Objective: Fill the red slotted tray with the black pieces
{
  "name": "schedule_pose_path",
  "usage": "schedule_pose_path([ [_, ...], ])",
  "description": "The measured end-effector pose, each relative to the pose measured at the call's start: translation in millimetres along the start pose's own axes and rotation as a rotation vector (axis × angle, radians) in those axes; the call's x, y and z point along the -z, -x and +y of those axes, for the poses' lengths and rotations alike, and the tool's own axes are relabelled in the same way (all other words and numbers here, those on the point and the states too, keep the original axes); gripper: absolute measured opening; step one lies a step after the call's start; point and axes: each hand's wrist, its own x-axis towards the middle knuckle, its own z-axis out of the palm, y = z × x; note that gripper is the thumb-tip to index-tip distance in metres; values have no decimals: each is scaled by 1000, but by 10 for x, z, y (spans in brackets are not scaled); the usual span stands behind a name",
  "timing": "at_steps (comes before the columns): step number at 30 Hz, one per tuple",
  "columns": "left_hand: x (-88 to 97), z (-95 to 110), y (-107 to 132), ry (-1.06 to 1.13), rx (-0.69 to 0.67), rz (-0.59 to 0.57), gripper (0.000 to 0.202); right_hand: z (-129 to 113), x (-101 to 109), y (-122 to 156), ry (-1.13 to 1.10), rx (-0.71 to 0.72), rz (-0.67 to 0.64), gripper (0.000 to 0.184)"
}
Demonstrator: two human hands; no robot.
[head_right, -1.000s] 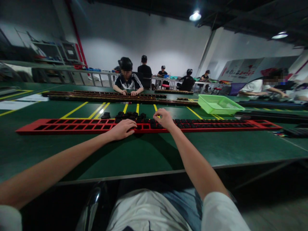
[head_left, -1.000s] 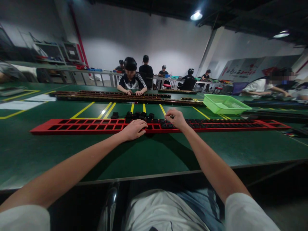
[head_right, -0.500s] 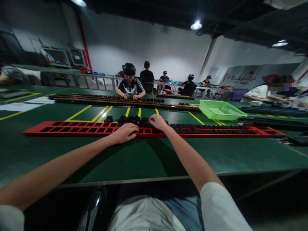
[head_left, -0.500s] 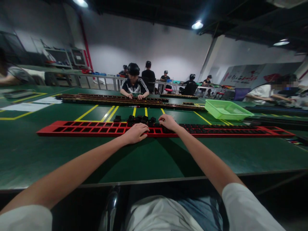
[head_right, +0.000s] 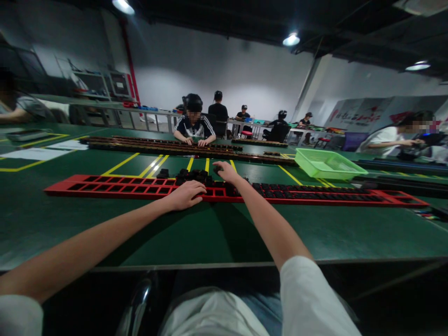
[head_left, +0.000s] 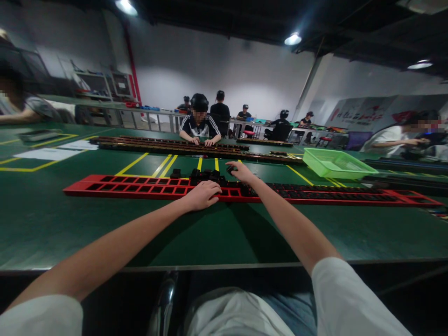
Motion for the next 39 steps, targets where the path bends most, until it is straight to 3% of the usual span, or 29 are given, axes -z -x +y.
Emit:
schedule_pose_path([
  [6, 4, -9, 4, -9, 7, -2, 26, -101, 168, 528, -114, 153, 139, 37],
  [10, -8, -17, 4, -25, 9, -17, 27, -182, 126, 774, -121, 159, 160, 50],
  [12, -15, -17, 5, -31, 17, -14, 27, -212, 105, 806, -109, 156, 145, 51],
  [23, -10, -20, 5, -6, 5, -18, 28, -261, 69, 813, -37, 108, 104, 23],
  [39, -6, 10, 0, -20, 4, -11, 26, -330, 104, 856, -110, 113, -72, 20],
])
